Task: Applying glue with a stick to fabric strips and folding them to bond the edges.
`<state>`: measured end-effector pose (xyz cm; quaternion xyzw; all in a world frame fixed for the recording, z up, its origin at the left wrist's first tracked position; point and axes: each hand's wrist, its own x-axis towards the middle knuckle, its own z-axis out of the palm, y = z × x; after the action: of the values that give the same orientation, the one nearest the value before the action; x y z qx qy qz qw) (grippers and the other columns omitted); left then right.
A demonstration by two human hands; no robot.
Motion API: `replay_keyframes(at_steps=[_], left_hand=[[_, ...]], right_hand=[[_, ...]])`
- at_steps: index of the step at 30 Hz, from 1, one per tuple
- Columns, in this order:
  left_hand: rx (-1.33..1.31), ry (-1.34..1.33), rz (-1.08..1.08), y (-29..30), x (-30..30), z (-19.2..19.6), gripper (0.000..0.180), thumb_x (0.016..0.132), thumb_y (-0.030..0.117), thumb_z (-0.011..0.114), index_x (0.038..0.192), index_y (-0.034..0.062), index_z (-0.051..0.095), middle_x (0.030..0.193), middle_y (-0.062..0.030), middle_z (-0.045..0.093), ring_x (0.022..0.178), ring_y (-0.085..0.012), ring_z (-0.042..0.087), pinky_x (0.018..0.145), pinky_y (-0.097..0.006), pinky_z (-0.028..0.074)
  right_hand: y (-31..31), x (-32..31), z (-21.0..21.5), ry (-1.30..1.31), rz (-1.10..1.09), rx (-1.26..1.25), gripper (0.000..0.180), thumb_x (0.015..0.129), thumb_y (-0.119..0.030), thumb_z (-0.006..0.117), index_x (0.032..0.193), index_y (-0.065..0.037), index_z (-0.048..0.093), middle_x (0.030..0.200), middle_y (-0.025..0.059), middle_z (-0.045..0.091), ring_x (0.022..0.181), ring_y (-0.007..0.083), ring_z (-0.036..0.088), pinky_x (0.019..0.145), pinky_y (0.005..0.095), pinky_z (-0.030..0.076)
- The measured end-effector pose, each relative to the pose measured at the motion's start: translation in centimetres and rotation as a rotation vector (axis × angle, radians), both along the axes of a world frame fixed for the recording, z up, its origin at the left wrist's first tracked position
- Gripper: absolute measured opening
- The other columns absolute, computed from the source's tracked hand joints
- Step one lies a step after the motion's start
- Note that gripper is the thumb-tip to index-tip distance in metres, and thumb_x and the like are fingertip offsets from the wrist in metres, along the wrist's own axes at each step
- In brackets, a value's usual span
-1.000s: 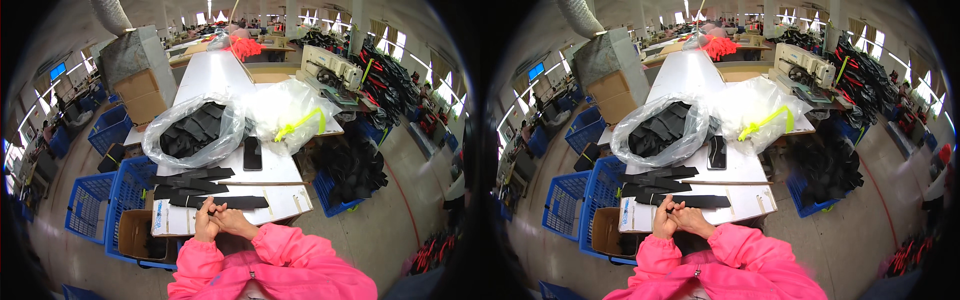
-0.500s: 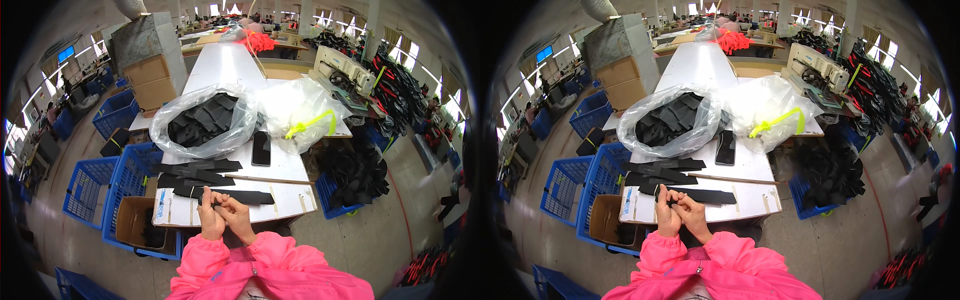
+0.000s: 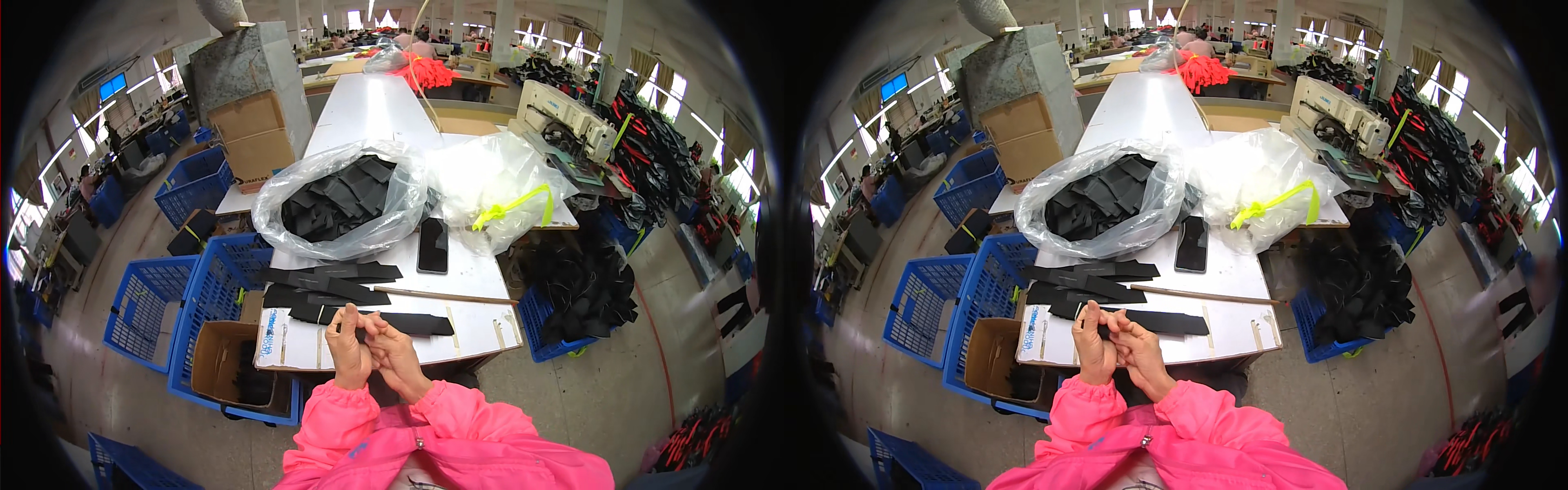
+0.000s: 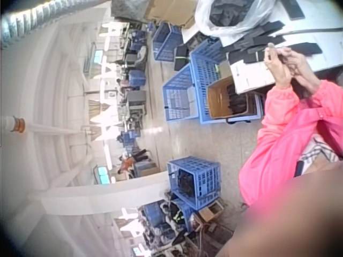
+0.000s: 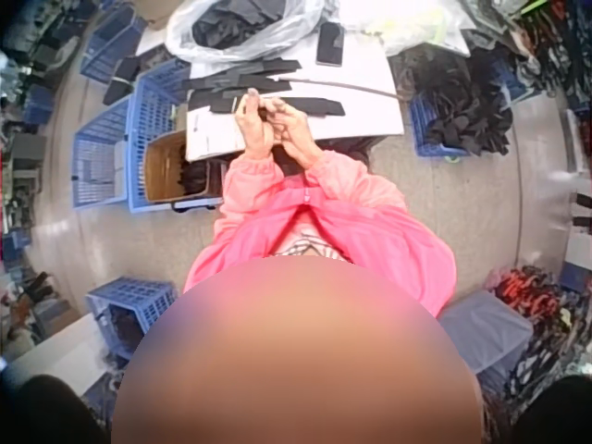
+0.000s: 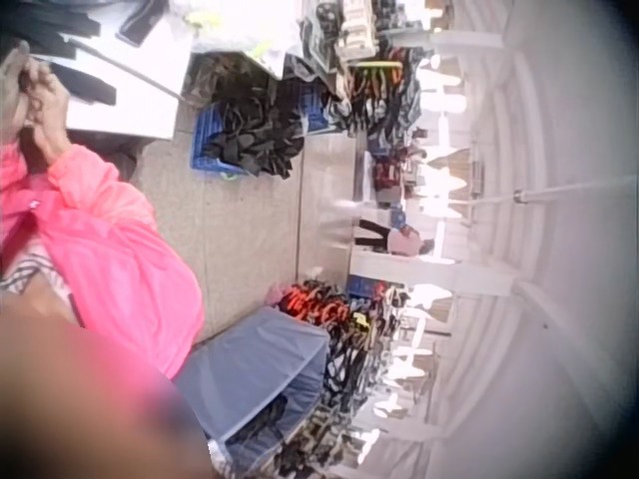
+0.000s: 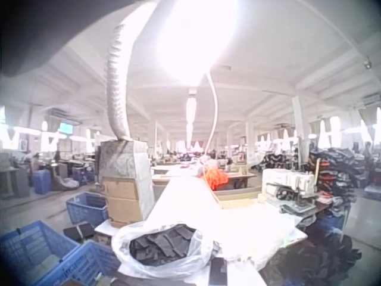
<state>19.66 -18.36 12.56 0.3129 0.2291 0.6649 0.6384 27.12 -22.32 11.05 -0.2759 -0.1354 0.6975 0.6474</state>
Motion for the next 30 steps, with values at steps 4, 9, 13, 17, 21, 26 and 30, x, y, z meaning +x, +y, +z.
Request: replay_keyframes(at_steps=[4, 9, 13, 17, 21, 26, 30], left_hand=[[-0.106, -0.007, -0.028, -0.4, 0.4, 0.4, 0.036, 0.093, 0.026, 0.058, 0.064, 0.0088, 0.044, 0.052, -0.0051, 0.05, 0.053, -0.0196, 0.059, 0.073, -0.039, 0.054], [-0.254, 0.044, -0.018, 0.0, -0.8, 1.4, 0.036, 0.092, 0.025, 0.059, 0.063, 0.0089, 0.044, 0.049, -0.0048, 0.044, 0.049, -0.0206, 0.057, 0.065, -0.041, 0.055], [-0.347, 0.042, -0.066, 1.7, -2.2, 0.2, 0.034, 0.09, 0.023, 0.061, 0.065, 0.0083, 0.044, 0.048, -0.005, 0.043, 0.046, -0.022, 0.056, 0.064, -0.043, 0.056], [-0.452, -0.077, -0.06, 2.7, -1.9, -2.1, 0.033, 0.089, 0.022, 0.062, 0.066, 0.0078, 0.044, 0.046, -0.0048, 0.041, 0.044, -0.0239, 0.056, 0.066, -0.045, 0.057], [-0.441, 0.008, -0.091, 2.6, -1.1, -0.9, 0.039, 0.089, 0.024, 0.062, 0.057, 0.0112, 0.043, 0.044, -0.005, 0.041, 0.044, -0.0252, 0.055, 0.071, -0.048, 0.056], [-0.465, -0.117, -0.321, 3.5, -2.6, -2.1, 0.038, 0.089, 0.02, 0.061, 0.056, 0.0104, 0.044, 0.045, -0.0032, 0.041, 0.053, -0.0279, 0.063, 0.069, -0.045, 0.055], [-0.322, 0.094, -0.239, 4.4, -0.2, -1.4, 0.035, 0.088, 0.016, 0.06, 0.057, 0.0087, 0.045, 0.046, -0.0034, 0.043, 0.055, -0.0277, 0.064, 0.067, -0.039, 0.055]], right_hand=[[-0.6, -0.4, -2.7, -0.904, -0.325, 0.3, 0.022, 0.082, 0.0, 0.065, 0.105, 0.0, 0.064, 0.07, 0.0005, 0.06, 0.063, 0.0034, 0.051, 0.054, 0.0197, 0.041], [-1.0, -0.1, -2.1, -1.169, -0.465, 0.689, 0.033, 0.083, -0.002, 0.062, 0.116, -0.004, 0.061, 0.068, 0.0102, 0.064, 0.06, 0.0144, 0.061, 0.056, 0.0277, 0.047], [-1.6, 0.4, -2.9, -1.668, -0.041, 0.717, 0.065, 0.078, -0.009, 0.057, 0.14, -0.018, 0.039, 0.068, 0.0135, 0.063, 0.054, 0.036, 0.06, 0.05, 0.0438, 0.047], [0.7, -0.9, -5.1, -1.952, 0.054, 0.546, 0.048, 0.079, -0.014, 0.056, 0.126, -0.015, 0.046, 0.068, 0.0161, 0.063, 0.058, 0.0367, 0.061, 0.049, 0.0462, 0.046], [2.2, -1.4, -5.9, -1.648, -0.081, 0.54, 0.041, 0.082, -0.018, 0.057, 0.122, -0.015, 0.047, 0.07, 0.0184, 0.062, 0.063, 0.0408, 0.061, 0.054, 0.0512, 0.046], [1.9, 1.0, -4.1, -1.747, -0.004, 0.693, 0.045, 0.081, -0.019, 0.058, 0.125, -0.015, 0.048, 0.073, 0.0168, 0.063, 0.062, 0.0369, 0.062, 0.051, 0.0477, 0.047], [3.4, 0.6, -4.6, -1.931, -0.144, 0.631, 0.049, 0.079, -0.018, 0.059, 0.126, -0.01, 0.047, 0.068, 0.0142, 0.062, 0.058, 0.0342, 0.062, 0.048, 0.0459, 0.048]])
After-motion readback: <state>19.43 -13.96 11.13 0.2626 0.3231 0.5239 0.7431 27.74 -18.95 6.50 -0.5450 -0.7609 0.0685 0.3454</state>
